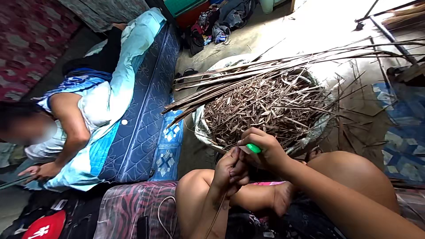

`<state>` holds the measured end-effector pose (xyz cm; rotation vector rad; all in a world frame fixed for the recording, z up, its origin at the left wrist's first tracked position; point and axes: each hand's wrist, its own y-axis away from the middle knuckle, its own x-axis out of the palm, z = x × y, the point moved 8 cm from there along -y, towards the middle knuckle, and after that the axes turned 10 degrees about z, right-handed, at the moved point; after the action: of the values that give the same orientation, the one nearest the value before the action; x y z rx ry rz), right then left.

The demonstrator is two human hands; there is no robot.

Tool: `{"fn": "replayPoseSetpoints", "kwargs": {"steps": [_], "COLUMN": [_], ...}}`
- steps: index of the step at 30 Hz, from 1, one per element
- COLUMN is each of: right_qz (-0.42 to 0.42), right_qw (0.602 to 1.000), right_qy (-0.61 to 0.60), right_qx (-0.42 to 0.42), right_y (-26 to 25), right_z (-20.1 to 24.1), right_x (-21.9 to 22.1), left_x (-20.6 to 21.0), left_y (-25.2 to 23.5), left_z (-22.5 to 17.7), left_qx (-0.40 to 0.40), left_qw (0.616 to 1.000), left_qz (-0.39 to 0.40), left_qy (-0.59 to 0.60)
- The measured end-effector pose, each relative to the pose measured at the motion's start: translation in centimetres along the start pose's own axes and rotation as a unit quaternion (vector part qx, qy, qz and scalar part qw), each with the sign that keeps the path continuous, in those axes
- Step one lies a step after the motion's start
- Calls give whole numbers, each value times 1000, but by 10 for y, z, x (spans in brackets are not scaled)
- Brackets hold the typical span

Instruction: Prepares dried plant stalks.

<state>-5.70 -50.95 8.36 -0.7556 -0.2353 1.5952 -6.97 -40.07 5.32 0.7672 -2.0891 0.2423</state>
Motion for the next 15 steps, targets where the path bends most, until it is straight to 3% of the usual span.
{"fn": "replayPoseSetpoints", "kwargs": {"steps": [6,7,9,10,12,13,14,15], "right_qz": [-4,-3,6,14,39,45,39,21], "right_qw": [991,995,991,955,797,734,722,762], "right_qy": [120,91,-74,-212,-488,-557,-569,-526], "right_qx": [-56,-30,111,207,355,386,393,377], "right_y": [3,4,6,8,17,21,23,21], "right_z": [13,9,-9,-20,-33,-34,-34,-34], "right_x": [-4,-6,-9,-5,14,22,25,22], "left_x": [-3,-3,-2,-2,-3,-3,-4,-5], "left_y": [3,3,2,2,2,2,2,1], "left_z": [0,0,0,0,0,1,1,1], "left_qx": [-9,-15,-42,-55,-69,-68,-62,-53], "left_qw": [999,999,997,996,994,994,994,995], "left_qz": [-32,-37,-31,-27,-15,-15,-24,-42], "left_qy": [-10,-17,-51,-64,-84,-88,-84,-77]}}
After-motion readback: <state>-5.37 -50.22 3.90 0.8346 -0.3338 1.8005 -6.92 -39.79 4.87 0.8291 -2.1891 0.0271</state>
